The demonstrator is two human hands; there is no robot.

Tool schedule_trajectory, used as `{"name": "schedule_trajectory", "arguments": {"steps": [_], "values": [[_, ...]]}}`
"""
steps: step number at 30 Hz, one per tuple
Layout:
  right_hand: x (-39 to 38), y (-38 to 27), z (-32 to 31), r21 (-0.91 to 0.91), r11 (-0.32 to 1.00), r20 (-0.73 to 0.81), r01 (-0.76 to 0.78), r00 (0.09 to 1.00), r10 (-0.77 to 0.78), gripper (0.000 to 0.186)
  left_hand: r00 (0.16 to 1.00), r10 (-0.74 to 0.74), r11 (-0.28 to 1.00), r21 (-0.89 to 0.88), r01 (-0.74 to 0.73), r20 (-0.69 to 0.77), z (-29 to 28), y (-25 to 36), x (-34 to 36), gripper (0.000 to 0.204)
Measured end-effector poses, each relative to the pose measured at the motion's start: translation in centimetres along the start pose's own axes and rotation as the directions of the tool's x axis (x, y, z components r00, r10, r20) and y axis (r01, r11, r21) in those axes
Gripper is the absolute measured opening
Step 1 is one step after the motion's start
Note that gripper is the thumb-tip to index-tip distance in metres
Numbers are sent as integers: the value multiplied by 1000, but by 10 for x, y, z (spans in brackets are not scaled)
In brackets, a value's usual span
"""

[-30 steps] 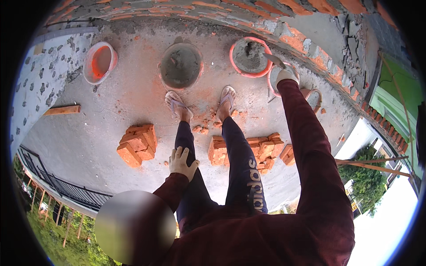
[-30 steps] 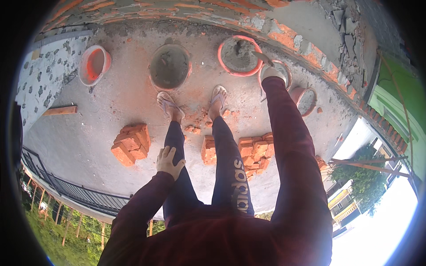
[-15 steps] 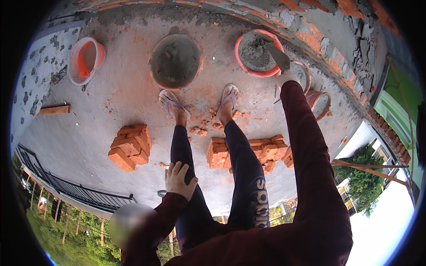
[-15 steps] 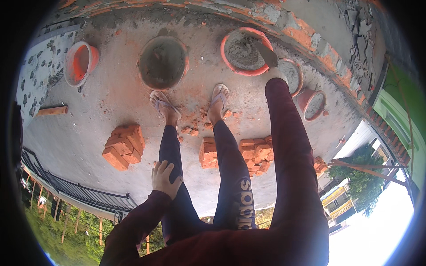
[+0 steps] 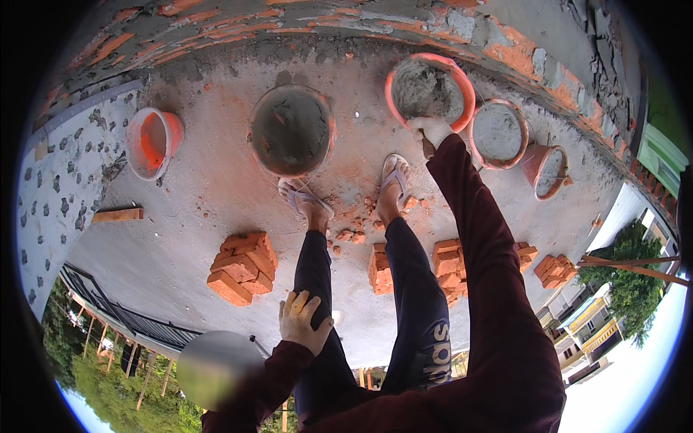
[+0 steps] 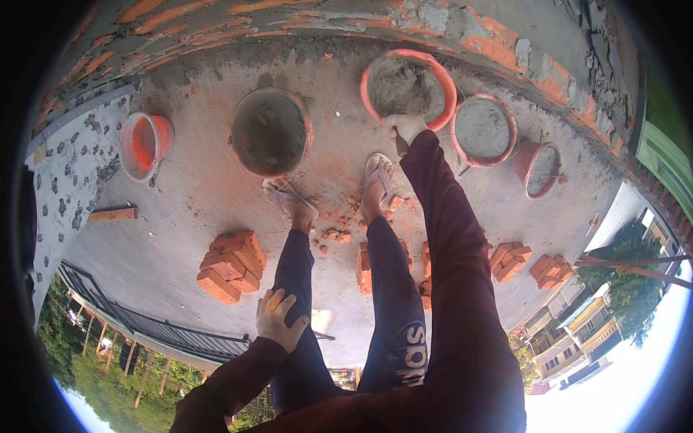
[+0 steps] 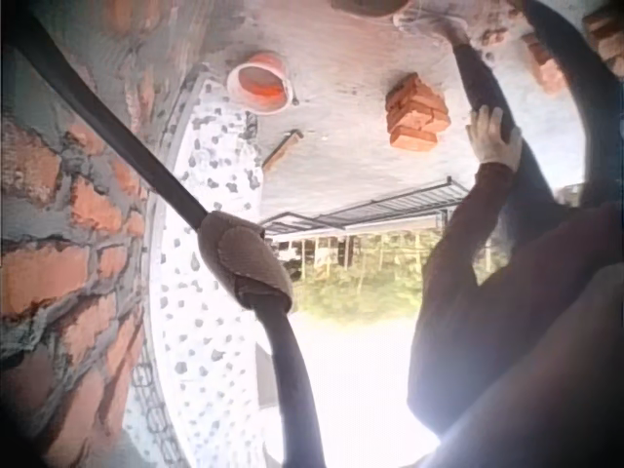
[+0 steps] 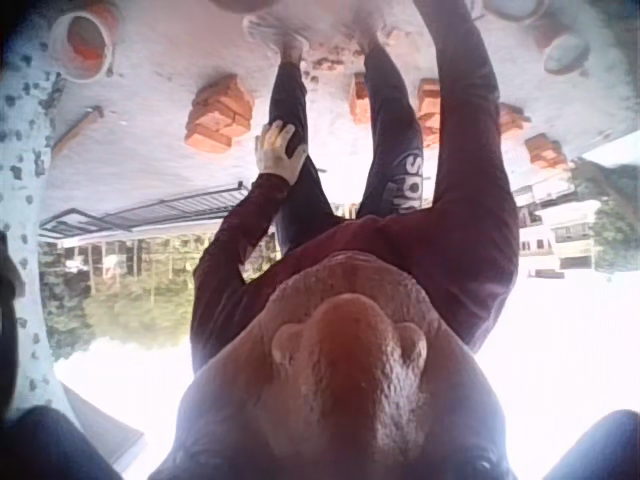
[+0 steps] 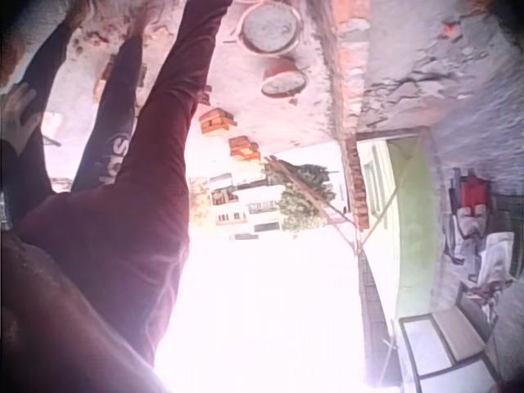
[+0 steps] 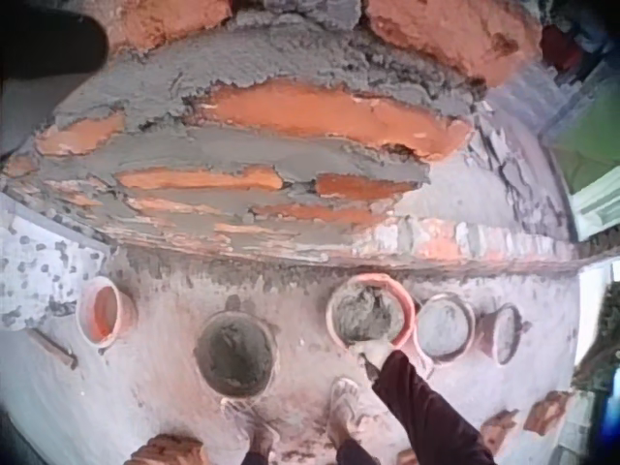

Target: The person scoops mortar from a bucket with a trowel, spreads it on a brick wall, and places bricks in sequence. The person repeatedly fetches mortar, applies it, and adjusts bricks to build up the wall.

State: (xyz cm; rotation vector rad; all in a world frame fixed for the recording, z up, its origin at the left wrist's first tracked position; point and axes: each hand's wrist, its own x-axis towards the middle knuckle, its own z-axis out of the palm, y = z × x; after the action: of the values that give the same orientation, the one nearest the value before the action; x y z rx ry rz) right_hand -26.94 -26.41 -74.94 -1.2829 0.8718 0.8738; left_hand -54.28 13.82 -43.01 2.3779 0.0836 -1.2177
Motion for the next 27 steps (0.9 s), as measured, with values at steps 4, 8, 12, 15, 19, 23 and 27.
{"name": "schedule_trajectory", "arguments": {"steps": [4,8,12,15,19,23,27], "values": [[-8,13,33,253,965,-110,67,993,-40,10,999,39,999,30,-39,-7,-9,2,2,51],[-20,40,46,487,866,-139,114,989,-52,21,998,57,998,37,-57,2,-11,2,4,50],[-46,45,27,526,835,-109,161,987,-121,22,997,71,996,56,-71,8,-19,13,10,50],[-70,37,2,377,892,-121,251,968,-221,20,997,72,996,52,-71,-10,-25,18,17,51],[-177,-2,-12,316,928,-19,198,979,-203,16,990,-16,1000,-27,12,-138,-15,25,12,54],[-310,-16,-43,167,976,63,138,987,-151,19,997,24,980,200,-8,-74,-28,37,-2,64],[-474,-113,-36,-86,994,197,74,979,-56,23,989,-94,996,-9,93,-113,-55,56,-20,72]]}}
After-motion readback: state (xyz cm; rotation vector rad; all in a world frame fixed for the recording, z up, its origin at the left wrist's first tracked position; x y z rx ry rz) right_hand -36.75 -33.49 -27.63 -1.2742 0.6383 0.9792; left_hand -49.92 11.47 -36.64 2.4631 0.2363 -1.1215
